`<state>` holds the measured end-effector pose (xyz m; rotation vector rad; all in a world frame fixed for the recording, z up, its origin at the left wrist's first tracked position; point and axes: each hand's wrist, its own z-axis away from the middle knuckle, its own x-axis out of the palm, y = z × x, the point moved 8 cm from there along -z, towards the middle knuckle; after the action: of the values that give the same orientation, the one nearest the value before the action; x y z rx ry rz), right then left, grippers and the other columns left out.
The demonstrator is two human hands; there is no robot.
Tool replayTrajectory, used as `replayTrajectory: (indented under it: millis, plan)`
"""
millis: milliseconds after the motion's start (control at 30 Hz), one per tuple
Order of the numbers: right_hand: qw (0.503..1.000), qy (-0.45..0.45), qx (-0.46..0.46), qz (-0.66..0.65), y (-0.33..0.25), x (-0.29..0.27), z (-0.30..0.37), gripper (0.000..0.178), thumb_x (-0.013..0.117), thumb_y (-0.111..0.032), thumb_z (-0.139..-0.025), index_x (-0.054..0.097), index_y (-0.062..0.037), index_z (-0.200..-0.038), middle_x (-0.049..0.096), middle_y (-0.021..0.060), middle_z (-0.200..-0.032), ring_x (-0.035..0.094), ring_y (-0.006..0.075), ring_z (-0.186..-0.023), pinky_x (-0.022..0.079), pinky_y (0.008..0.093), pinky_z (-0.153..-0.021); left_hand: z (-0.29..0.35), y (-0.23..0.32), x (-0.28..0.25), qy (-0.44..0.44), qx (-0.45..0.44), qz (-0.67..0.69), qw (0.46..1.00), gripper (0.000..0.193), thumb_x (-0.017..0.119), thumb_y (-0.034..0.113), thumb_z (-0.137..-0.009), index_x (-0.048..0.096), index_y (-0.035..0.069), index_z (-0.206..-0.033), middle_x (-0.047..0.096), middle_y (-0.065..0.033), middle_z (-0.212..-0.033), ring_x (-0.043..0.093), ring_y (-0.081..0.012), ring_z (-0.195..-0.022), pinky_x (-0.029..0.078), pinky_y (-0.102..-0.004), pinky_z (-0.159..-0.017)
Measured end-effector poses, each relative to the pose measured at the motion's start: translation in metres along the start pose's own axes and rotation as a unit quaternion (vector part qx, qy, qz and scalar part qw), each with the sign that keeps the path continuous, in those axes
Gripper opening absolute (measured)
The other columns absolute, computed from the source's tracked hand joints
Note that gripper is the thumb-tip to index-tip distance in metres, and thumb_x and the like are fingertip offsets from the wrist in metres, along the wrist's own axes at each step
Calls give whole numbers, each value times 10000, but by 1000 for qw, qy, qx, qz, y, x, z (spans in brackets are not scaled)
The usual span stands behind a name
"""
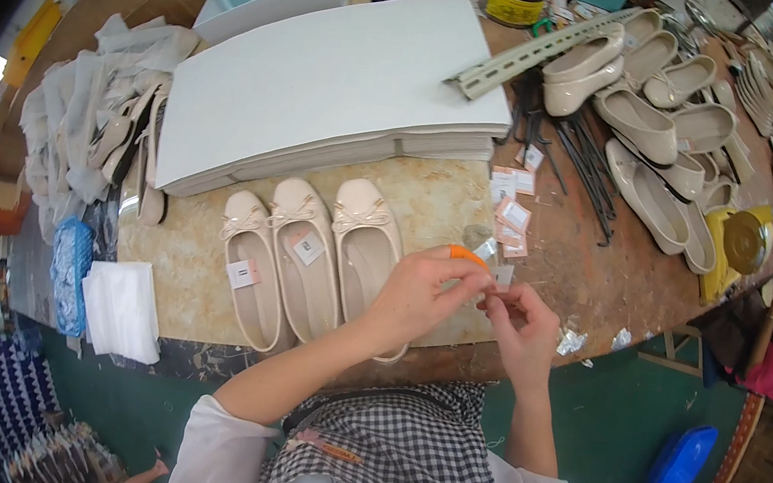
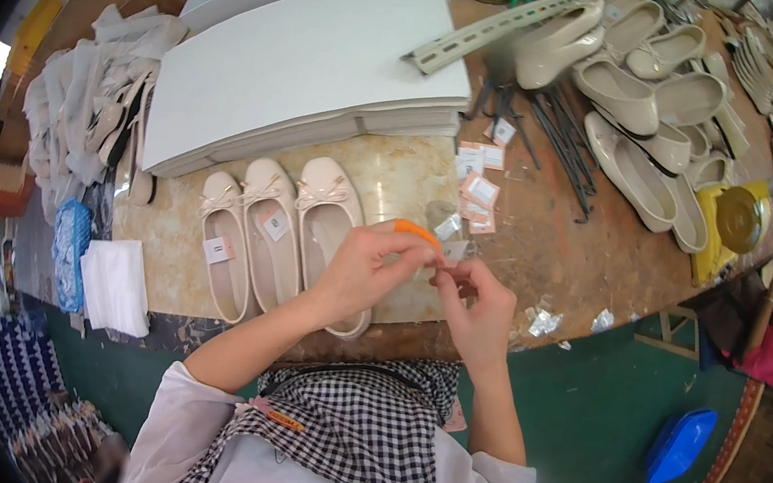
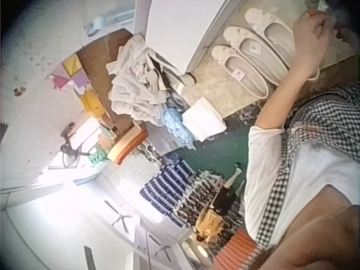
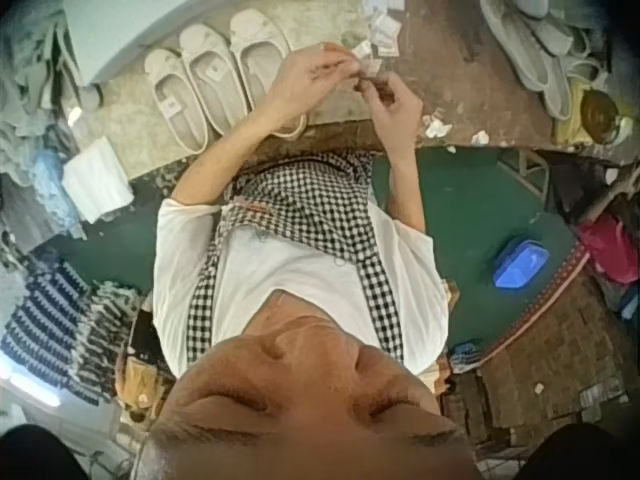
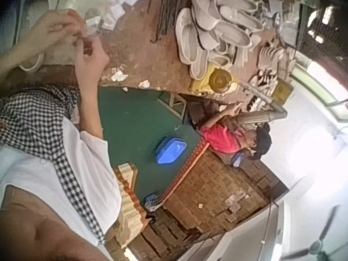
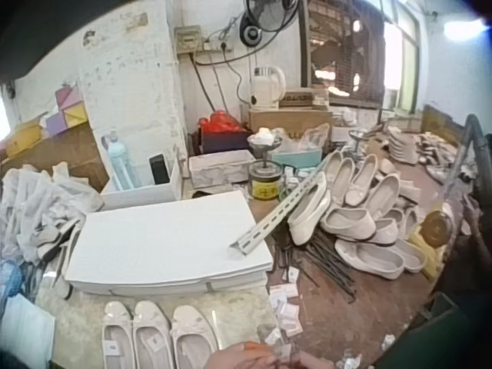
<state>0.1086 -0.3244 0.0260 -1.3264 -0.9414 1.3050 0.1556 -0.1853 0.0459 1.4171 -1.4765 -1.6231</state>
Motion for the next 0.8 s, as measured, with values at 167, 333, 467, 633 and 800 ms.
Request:
replayTrajectory:
  millis: [167,333,467,633,800]
  plan:
    - [984,-131,93,-81,15,9,12,173,603,-12,-869,639,42,-1030,688,104,-978,660,146,-917,482,277,-858,24,-10,1,-89,-126,135,979,65,720,133,-779,700,91,-824,602,-26,-761,580,-155,-708,433,-263,-583]
    - [984,-171,-29,-48,-26,34,17,344,611,9,-838,601,27,-1182,645,138,-1144,605,239,-1098,391,343,-1024,66,27,-34,61,129,-186,972,169,773,190,-689,696,156,-836,516,-20,-721,520,-207,-688,435,-317,-589]
    - [957,-282,-54,45,-26,69,18,230,663,-13,-815,675,-24,-1044,685,123,-989,666,221,-884,476,336,-890,88,12,-63,111,34,-165,979,181,774,168,-689,710,141,-856,545,-31,-767,519,-223,-703,434,-321,-608]
    - [966,-227,-82,92,-37,104,-20,166,650,-29,-812,685,-12,-973,693,112,-856,675,210,-723,531,319,-663,89,-10,-89,103,-10,-382,918,189,738,217,-710,725,143,-884,538,-88,-836,492,-278,-870,431,-372,-718]
    - [894,-235,-260,278,-27,156,-41,81,613,-85,-820,647,-33,-871,658,129,-788,657,292,-687,517,377,-597,89,-39,-113,104,-77,-436,891,211,765,278,-660,754,182,-847,510,-73,-802,480,-266,-896,387,-380,-755]
